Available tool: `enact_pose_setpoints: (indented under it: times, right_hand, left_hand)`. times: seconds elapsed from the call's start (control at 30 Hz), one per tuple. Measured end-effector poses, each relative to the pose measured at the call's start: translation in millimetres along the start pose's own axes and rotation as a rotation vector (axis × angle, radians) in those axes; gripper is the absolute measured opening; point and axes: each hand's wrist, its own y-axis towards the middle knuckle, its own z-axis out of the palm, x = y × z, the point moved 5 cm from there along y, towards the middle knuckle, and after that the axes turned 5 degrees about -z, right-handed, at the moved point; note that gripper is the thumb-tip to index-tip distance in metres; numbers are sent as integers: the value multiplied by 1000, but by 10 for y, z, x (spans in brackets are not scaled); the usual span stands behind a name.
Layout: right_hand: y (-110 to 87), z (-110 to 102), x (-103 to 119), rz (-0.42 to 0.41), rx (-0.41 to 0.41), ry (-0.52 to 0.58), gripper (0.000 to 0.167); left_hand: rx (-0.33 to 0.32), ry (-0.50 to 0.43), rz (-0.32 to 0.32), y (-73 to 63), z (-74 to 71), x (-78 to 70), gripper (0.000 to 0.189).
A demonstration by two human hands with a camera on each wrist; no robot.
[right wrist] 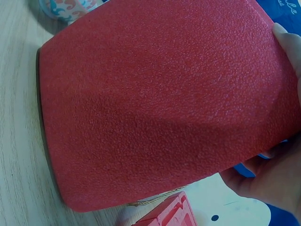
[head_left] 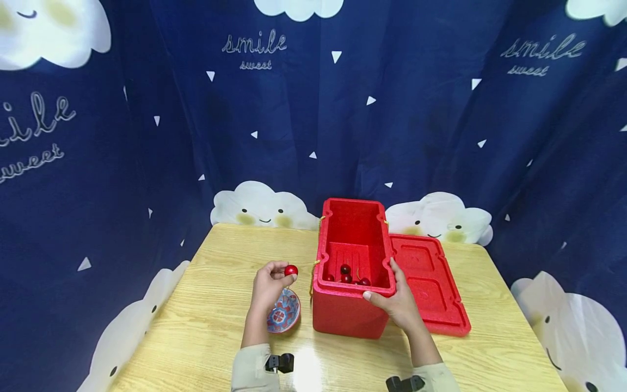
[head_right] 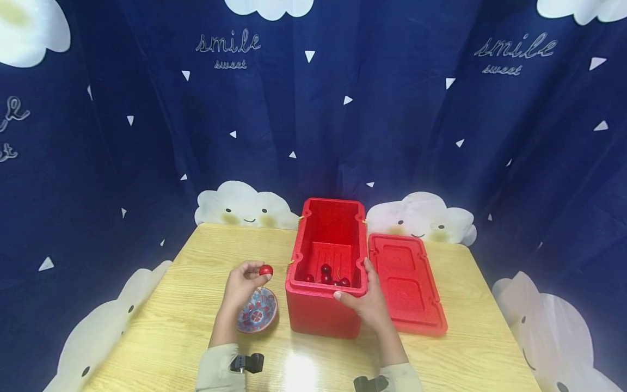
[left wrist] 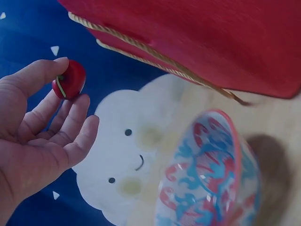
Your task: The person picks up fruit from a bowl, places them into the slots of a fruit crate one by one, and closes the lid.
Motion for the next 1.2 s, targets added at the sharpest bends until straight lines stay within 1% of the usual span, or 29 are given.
enact_pose_setpoints:
  times: [0.13,0.2,0.3,0.47,0.57,0.7,0.83,1.0,1.2]
  right_hand:
    - [-26,9,116,12,9,22,104]
    - [-31,11,132,14,11,27,104]
    - [-20,4,65,15,8,21,105]
    - [10,-9,-84,-11,1,-5,105]
    - [20,-11,-109,-23,-7,-6,105]
    - [24,-11,-103,-14,-7,-1,105]
    - [25,-11,-90,-6,0,10,105]
    - [25,-9,-109,-9,-2,-2,105]
    - [23,-10,-113,-5,-9,-8,105]
  left_hand:
    - [-2,-19,31,38,15,-107,33]
    - [0,-25,45,57,21,-156,32]
    - [3,-42,62,80,32,-223,31]
    - [21,-51,89,103,72,-358,32]
    - [26,-53,95,119,96,-440,31]
    - [33,-49,108,142,136,-551,31]
    - [67,-51,114,182,187,-670,33]
    - [114,-50,146,208,252,-826,37]
    - [152,-18,158,250,333,-955,32]
